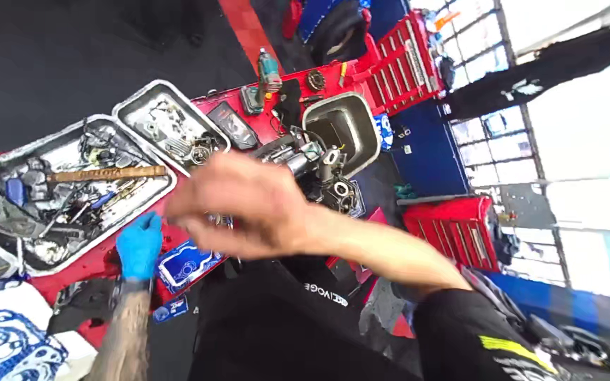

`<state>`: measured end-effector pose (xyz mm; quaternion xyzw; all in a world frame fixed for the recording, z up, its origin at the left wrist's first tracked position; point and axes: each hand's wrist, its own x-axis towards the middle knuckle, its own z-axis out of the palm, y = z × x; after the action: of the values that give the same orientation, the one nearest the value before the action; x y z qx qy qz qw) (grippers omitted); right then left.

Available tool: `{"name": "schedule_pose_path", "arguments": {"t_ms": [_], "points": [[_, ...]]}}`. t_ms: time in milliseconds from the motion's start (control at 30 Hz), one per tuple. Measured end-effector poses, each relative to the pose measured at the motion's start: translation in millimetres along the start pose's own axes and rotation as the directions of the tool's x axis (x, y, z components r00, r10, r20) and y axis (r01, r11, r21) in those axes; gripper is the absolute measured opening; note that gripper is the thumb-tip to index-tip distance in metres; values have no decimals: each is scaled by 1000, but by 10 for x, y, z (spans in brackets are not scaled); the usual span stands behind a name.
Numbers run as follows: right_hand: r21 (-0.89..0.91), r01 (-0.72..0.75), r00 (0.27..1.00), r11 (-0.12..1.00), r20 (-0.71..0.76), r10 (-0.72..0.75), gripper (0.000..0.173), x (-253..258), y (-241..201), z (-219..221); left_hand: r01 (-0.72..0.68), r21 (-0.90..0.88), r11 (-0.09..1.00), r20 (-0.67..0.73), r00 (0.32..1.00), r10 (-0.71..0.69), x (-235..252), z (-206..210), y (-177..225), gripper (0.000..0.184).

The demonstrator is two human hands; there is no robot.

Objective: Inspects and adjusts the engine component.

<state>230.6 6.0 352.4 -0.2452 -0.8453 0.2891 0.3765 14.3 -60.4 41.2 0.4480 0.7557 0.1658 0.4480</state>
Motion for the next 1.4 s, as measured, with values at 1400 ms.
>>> {"name": "schedule_pose_path", "arguments": {"t_ms": [1400], "points": [[325,-442,790,836,-301,535,17,-3489,1949,-2879,116,-783,611,-113,939,-324,-2285,2197,2740,44]]}}
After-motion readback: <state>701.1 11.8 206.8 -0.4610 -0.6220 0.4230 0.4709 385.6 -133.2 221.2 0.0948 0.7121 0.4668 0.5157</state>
